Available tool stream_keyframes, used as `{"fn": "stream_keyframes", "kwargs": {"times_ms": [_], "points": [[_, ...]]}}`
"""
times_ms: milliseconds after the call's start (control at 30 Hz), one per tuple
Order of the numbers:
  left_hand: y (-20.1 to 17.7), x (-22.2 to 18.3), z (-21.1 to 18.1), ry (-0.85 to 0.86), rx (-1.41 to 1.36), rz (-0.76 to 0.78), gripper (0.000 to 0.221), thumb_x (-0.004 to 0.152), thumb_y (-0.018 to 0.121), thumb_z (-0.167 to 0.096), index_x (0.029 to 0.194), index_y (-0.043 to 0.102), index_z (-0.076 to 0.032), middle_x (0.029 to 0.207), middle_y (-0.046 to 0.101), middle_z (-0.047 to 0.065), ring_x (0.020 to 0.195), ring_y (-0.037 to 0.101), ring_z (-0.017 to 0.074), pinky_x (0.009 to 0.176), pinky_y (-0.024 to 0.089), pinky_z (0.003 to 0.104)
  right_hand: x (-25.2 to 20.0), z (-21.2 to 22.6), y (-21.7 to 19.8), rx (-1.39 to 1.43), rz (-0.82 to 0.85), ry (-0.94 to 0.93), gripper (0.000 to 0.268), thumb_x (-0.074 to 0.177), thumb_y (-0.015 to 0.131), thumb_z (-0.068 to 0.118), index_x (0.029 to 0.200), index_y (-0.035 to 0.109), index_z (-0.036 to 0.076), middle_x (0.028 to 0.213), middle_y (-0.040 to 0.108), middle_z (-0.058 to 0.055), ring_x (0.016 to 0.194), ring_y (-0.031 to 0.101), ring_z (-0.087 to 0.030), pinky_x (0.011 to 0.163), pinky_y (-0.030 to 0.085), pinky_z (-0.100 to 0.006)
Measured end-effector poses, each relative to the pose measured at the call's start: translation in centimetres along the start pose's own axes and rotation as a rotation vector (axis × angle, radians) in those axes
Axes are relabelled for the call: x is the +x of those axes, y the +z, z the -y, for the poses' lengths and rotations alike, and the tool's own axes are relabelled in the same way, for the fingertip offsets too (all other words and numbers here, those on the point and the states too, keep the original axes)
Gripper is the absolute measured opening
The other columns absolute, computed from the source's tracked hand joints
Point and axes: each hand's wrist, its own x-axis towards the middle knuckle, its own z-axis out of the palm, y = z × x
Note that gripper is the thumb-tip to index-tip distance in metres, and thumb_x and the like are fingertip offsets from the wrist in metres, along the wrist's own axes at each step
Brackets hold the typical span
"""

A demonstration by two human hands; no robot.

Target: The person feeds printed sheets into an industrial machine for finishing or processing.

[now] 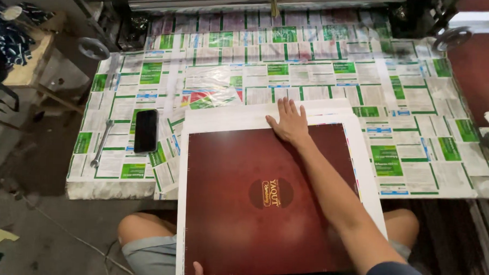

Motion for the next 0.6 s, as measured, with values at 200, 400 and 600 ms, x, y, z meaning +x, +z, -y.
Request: {"fn": "stream_keyframes", "kwargs": {"times_ms": [200, 400, 600], "points": [[1.2, 1.5, 0.3, 0.085, 0.506, -0.604, 0.102, 0.075, 0.044, -0.086, 0.161, 0.025, -0.034, 0.171, 0.024, -0.002, 0.156, 0.024, 0.0283, 0.122, 0.022, 0.064, 0.5, -0.8, 0.9, -0.029, 0.014, -0.041, 0.091, 0.099, 0.032, 0.07, 0.163, 0.017, 0.006, 0.171, 0.018, -0.014, 0.157, 0.016, -0.031, 0.125, 0.009, -0.056], [5.5, 3.1, 3.6, 0.322, 0.603, -1.209, 0.123, 0.059, 0.043, -0.098, 0.159, 0.03, -0.026, 0.167, 0.026, 0.006, 0.15, 0.024, 0.0381, 0.115, 0.016, 0.07, 3.6, 1.4, -1.0, -0.084, 0.396, 0.083, 0.088, 0.096, 0.031, 0.067, 0.165, 0.0, 0.021, 0.171, -0.012, -0.01, 0.158, -0.006, -0.03, 0.121, -0.002, -0.068], [2.9, -1.0, 0.2, -0.031, 0.548, -0.404, 0.13, 0.069, 0.041, -0.107, 0.166, 0.02, -0.023, 0.172, 0.013, 0.001, 0.159, 0.014, 0.0321, 0.128, 0.011, 0.065, 6.1, 13.1, 2.1, 0.051, 0.084, -0.25, 0.09, 0.1, 0.036, 0.069, 0.164, 0.016, 0.009, 0.174, 0.007, -0.013, 0.161, 0.007, -0.032, 0.121, 0.005, -0.071]]}}
